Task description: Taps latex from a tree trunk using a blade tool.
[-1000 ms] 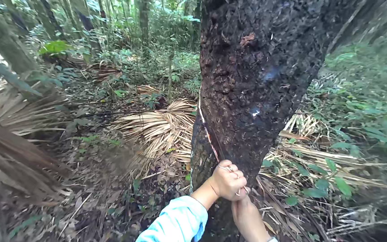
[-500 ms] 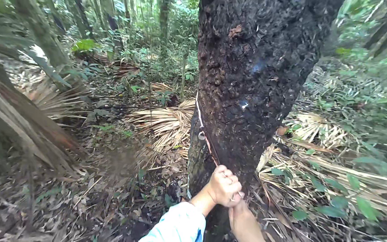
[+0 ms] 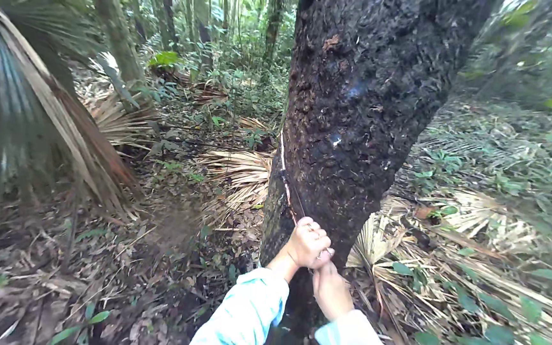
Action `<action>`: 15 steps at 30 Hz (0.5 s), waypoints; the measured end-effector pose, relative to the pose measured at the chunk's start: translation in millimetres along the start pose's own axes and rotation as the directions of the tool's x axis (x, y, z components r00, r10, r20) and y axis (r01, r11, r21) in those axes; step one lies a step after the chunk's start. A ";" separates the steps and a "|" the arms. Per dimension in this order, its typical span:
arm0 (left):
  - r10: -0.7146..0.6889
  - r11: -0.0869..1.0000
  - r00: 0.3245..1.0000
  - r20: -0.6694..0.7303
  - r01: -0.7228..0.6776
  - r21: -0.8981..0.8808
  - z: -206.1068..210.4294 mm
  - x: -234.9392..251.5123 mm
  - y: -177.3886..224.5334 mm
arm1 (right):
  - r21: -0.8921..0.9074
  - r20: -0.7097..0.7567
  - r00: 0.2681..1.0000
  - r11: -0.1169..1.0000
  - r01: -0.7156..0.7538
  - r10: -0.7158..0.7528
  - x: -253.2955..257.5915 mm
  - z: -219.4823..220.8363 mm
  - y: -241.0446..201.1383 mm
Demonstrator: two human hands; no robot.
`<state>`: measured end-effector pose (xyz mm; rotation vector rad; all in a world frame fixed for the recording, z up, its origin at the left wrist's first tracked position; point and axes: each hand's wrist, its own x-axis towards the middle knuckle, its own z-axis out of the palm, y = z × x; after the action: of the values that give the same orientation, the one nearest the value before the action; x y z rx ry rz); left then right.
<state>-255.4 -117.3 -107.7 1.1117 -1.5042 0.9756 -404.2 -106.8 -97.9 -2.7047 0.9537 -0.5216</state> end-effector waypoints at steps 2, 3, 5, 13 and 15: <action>-0.002 1.000 1.000 0.030 0.001 0.026 1.4 -9.5 10.4 | 0.001 0.003 1.000 1.000 0.016 -0.016 -8.3 8.2 9.4; -0.008 1.000 0.999 0.052 0.007 0.020 -0.9 -13.1 17.3 | 0.006 -0.009 0.999 1.000 0.030 -0.030 -16.7 9.9 11.5; -0.010 1.000 0.998 0.066 0.010 -0.006 -6.7 -8.0 19.7 | 0.029 -0.030 0.999 0.999 0.043 -0.042 -22.7 5.3 7.2; -0.083 0.995 0.972 0.221 0.091 -0.028 -11.2 -23.5 53.2 | 0.028 0.168 0.983 0.996 -0.080 0.075 -47.7 -1.8 13.6; -0.037 0.998 0.976 0.217 0.047 -0.041 -8.9 -40.1 72.1 | 0.087 0.131 0.989 0.993 -0.078 0.066 -76.9 4.4 23.4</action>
<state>-319.1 -83.5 -148.7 1.2430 -1.6606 0.8071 -471.2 -75.1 -129.0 -2.5767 0.9643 -0.3640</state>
